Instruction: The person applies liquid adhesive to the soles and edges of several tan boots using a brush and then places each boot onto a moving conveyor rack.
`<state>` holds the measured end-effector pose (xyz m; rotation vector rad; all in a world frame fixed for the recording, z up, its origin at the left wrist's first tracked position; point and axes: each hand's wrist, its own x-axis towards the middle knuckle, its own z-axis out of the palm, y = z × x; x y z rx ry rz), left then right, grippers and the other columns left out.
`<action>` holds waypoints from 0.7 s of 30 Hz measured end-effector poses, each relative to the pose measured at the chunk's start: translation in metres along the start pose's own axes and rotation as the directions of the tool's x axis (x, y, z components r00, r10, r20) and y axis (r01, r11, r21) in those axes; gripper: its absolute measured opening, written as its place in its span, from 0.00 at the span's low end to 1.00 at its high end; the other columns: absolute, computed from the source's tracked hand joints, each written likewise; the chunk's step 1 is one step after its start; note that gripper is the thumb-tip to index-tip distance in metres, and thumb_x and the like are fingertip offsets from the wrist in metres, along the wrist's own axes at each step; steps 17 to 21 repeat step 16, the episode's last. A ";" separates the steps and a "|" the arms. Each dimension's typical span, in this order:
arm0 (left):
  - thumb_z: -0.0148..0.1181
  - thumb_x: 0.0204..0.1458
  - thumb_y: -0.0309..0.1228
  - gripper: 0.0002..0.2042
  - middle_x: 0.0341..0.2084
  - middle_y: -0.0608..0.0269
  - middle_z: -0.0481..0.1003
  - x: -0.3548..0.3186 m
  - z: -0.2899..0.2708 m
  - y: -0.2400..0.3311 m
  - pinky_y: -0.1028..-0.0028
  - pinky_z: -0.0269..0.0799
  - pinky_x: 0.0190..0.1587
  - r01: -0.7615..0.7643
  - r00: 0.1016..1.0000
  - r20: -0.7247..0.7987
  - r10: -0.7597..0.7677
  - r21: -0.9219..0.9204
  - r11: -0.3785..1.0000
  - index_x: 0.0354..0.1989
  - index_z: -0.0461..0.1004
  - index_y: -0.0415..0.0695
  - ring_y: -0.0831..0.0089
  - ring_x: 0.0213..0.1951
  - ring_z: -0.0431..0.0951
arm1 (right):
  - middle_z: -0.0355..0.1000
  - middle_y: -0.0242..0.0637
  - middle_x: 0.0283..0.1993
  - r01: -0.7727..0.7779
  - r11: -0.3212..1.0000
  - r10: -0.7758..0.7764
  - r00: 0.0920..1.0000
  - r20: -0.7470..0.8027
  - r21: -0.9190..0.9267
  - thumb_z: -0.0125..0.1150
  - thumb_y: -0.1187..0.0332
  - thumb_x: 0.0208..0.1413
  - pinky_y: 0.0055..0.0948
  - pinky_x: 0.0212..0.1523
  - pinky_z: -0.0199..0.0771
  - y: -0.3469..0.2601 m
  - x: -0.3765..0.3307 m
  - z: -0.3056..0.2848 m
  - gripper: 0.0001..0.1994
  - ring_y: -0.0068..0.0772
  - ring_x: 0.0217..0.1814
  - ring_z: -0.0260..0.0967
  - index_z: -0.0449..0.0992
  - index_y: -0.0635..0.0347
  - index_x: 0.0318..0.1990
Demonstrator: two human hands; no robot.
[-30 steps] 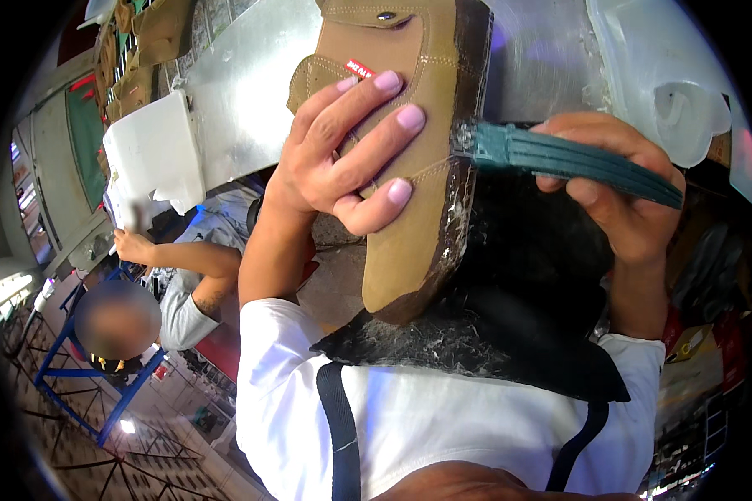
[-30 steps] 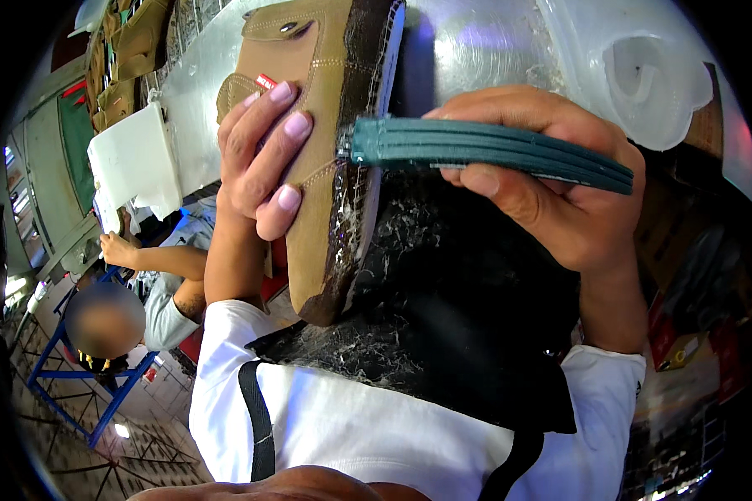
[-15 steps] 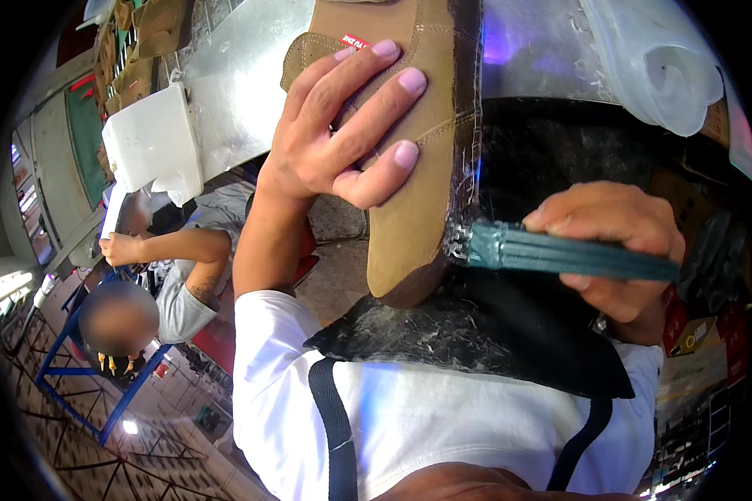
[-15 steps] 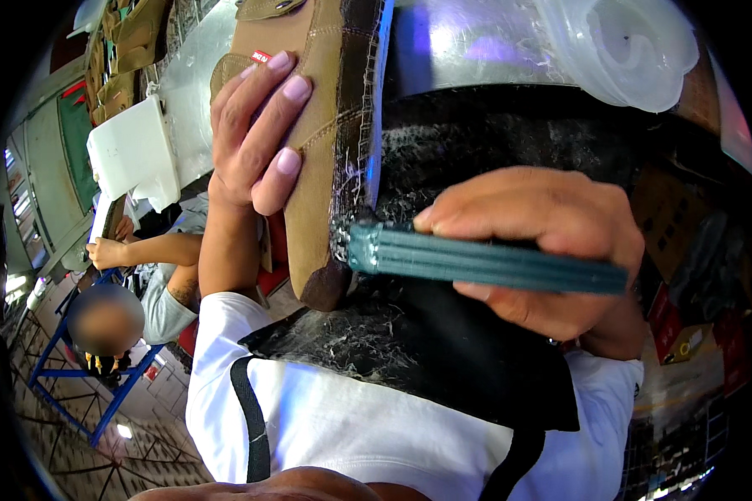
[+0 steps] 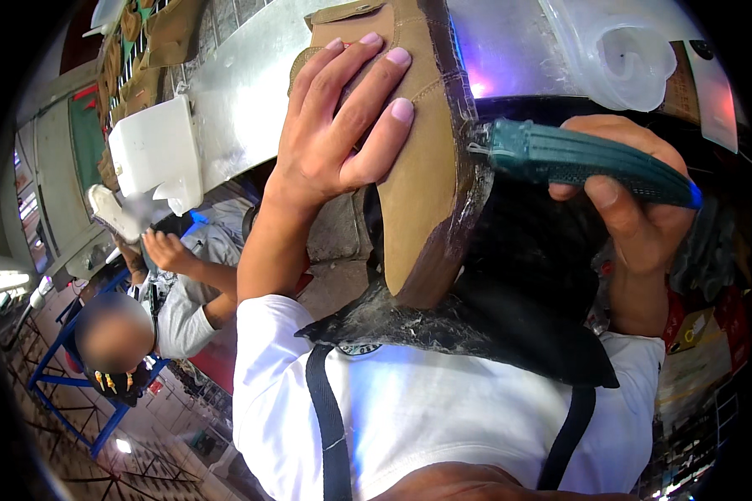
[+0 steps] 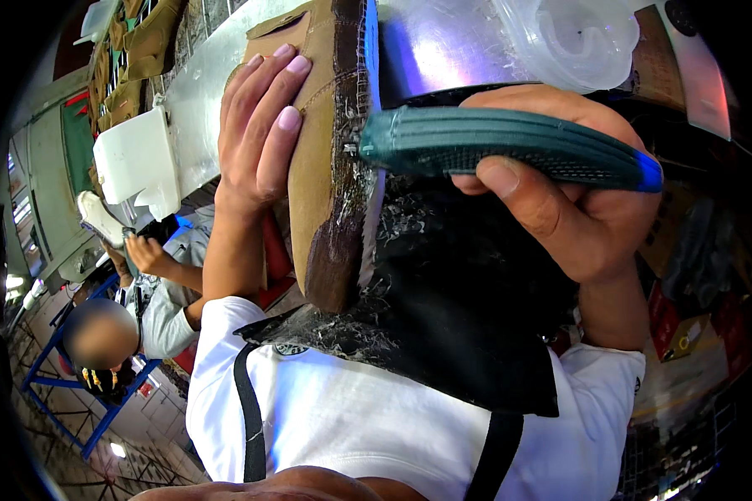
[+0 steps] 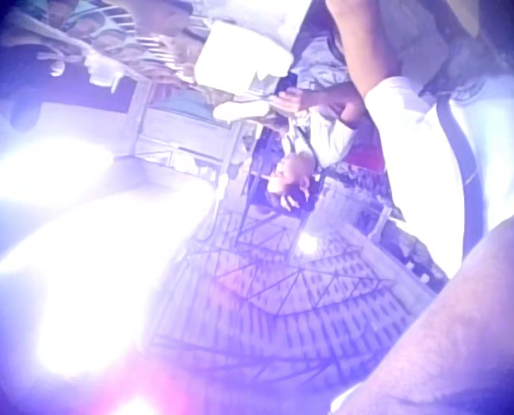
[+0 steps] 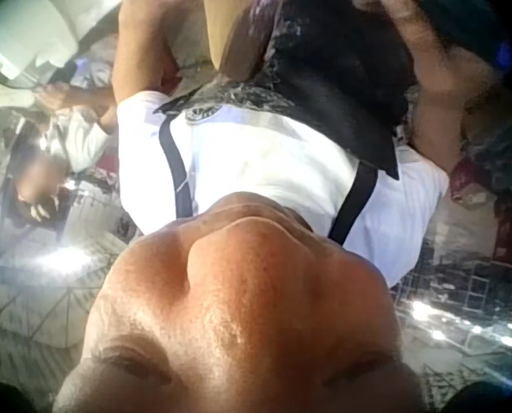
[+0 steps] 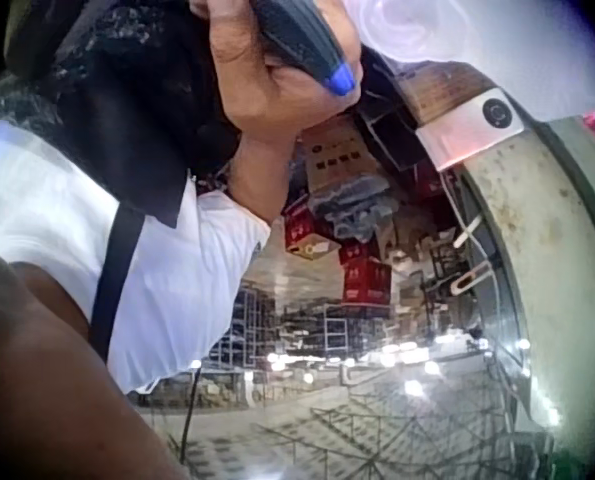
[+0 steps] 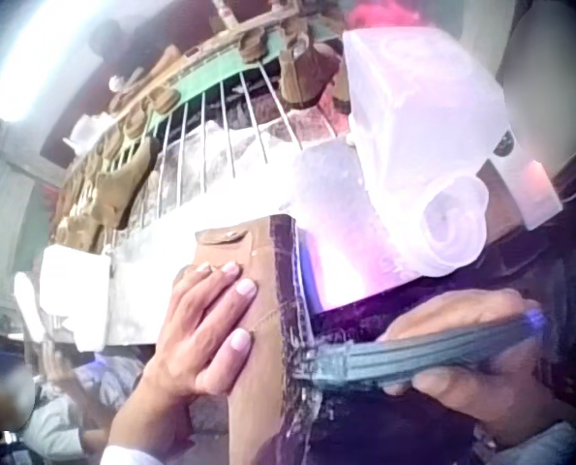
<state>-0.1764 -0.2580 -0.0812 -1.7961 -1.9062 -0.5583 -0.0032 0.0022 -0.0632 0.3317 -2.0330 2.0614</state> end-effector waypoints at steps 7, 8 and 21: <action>0.66 0.45 0.24 0.24 0.50 0.50 0.77 0.004 0.000 0.003 0.51 0.77 0.50 -0.025 1.000 0.006 0.025 0.029 0.999 0.52 0.67 0.48 0.48 0.50 0.78 | 0.75 0.60 0.43 0.159 0.986 -0.161 0.986 0.036 0.044 0.61 0.72 0.59 0.29 0.31 0.82 0.003 -0.010 0.001 0.15 0.34 0.29 0.78 0.73 0.73 0.49; 0.66 0.45 0.24 0.24 0.50 0.50 0.77 0.004 -0.001 0.003 0.51 0.77 0.50 -0.030 1.000 0.008 0.030 0.034 0.999 0.52 0.67 0.48 0.49 0.50 0.78 | 0.75 0.59 0.42 0.160 0.986 -0.162 0.985 0.057 0.039 0.61 0.71 0.59 0.29 0.30 0.82 0.001 -0.010 0.000 0.14 0.33 0.28 0.78 0.73 0.73 0.49; 0.66 0.45 0.24 0.26 0.51 0.53 0.77 0.009 -0.002 0.008 0.52 0.76 0.50 -0.003 1.000 0.026 0.001 0.054 0.999 0.54 0.66 0.48 0.50 0.51 0.78 | 0.76 0.58 0.41 0.176 0.983 -0.172 0.982 0.083 -0.050 0.63 0.70 0.57 0.31 0.34 0.83 -0.019 -0.021 0.006 0.17 0.35 0.30 0.80 0.71 0.72 0.49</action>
